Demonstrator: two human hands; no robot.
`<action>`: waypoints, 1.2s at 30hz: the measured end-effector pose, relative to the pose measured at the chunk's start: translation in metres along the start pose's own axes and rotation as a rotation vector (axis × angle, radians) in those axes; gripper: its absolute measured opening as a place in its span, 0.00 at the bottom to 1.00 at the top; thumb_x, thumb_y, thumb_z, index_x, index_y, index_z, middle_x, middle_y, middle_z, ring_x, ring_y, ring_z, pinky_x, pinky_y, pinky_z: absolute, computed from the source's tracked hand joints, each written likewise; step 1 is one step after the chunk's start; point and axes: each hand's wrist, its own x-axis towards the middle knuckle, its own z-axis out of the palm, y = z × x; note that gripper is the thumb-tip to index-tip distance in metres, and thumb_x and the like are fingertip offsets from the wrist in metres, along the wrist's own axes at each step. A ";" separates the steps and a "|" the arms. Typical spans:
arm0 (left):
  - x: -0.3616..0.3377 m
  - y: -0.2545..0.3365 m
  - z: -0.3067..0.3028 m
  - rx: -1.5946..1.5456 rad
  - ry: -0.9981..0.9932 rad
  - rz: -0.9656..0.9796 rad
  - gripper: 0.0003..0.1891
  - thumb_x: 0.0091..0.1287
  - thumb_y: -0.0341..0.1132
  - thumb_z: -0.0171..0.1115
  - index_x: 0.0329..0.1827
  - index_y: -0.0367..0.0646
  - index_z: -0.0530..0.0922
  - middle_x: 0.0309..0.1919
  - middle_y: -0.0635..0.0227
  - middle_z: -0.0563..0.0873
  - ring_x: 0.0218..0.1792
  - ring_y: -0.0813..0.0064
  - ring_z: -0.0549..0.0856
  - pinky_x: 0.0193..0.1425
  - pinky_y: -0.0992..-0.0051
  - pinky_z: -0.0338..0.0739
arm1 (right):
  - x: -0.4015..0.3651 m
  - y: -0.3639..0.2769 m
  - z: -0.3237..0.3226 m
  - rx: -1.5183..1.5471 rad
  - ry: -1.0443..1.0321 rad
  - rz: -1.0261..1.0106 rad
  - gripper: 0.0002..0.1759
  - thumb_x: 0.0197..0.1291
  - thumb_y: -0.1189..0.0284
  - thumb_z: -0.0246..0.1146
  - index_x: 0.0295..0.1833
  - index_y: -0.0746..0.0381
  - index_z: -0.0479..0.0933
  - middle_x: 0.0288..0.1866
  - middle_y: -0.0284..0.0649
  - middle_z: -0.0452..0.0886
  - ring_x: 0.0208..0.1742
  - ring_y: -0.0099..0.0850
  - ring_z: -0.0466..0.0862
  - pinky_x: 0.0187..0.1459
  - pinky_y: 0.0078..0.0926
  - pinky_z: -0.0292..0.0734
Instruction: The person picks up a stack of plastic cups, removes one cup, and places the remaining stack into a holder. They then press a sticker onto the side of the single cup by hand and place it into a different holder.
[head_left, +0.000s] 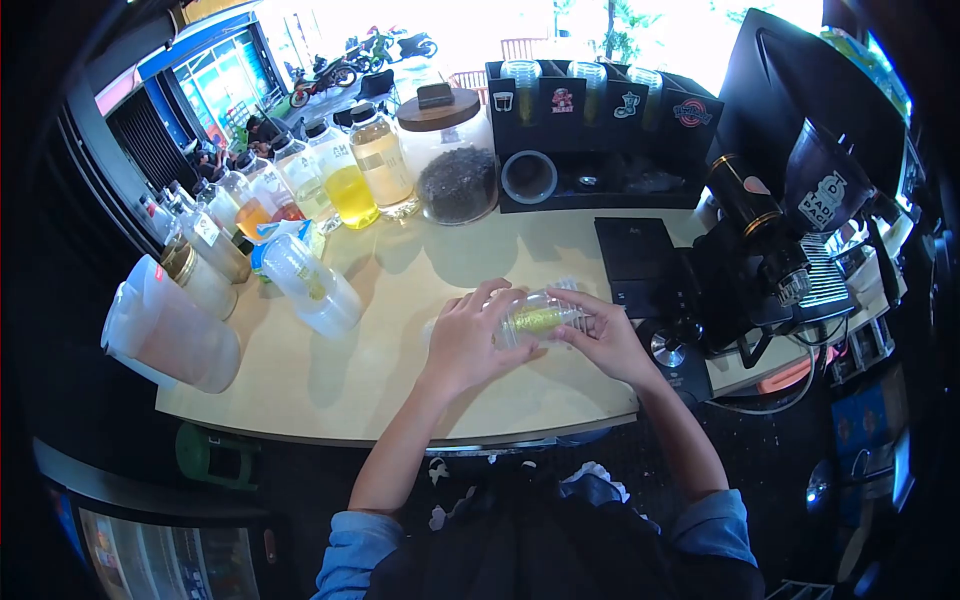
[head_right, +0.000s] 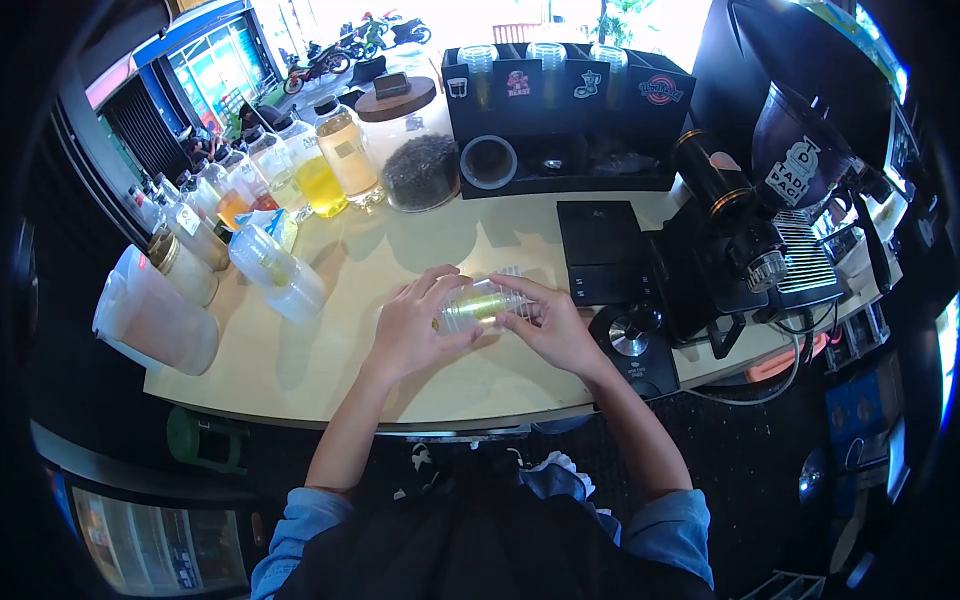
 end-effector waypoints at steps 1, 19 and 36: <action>0.000 0.002 -0.001 0.001 0.002 -0.002 0.33 0.49 0.53 0.72 0.58 0.52 0.75 0.57 0.67 0.77 0.52 0.59 0.82 0.58 0.61 0.76 | 0.001 0.001 0.003 0.000 -0.003 -0.001 0.26 0.61 0.84 0.61 0.66 0.68 0.68 0.58 0.44 0.77 0.52 0.23 0.80 0.51 0.21 0.79; -0.006 -0.003 -0.006 -0.045 -0.024 -0.018 0.45 0.42 0.55 0.75 0.65 0.49 0.70 0.58 0.63 0.79 0.53 0.61 0.82 0.60 0.63 0.74 | 0.006 -0.011 0.032 -0.123 0.087 -0.005 0.14 0.55 0.79 0.68 0.47 0.67 0.77 0.44 0.37 0.82 0.36 0.22 0.84 0.35 0.19 0.80; 0.001 0.007 0.008 0.005 0.081 0.073 0.40 0.42 0.56 0.74 0.59 0.46 0.74 0.52 0.66 0.81 0.47 0.65 0.84 0.54 0.65 0.76 | -0.002 -0.013 0.024 -0.218 0.265 0.048 0.13 0.48 0.80 0.69 0.42 0.67 0.80 0.34 0.32 0.83 0.33 0.15 0.80 0.34 0.14 0.76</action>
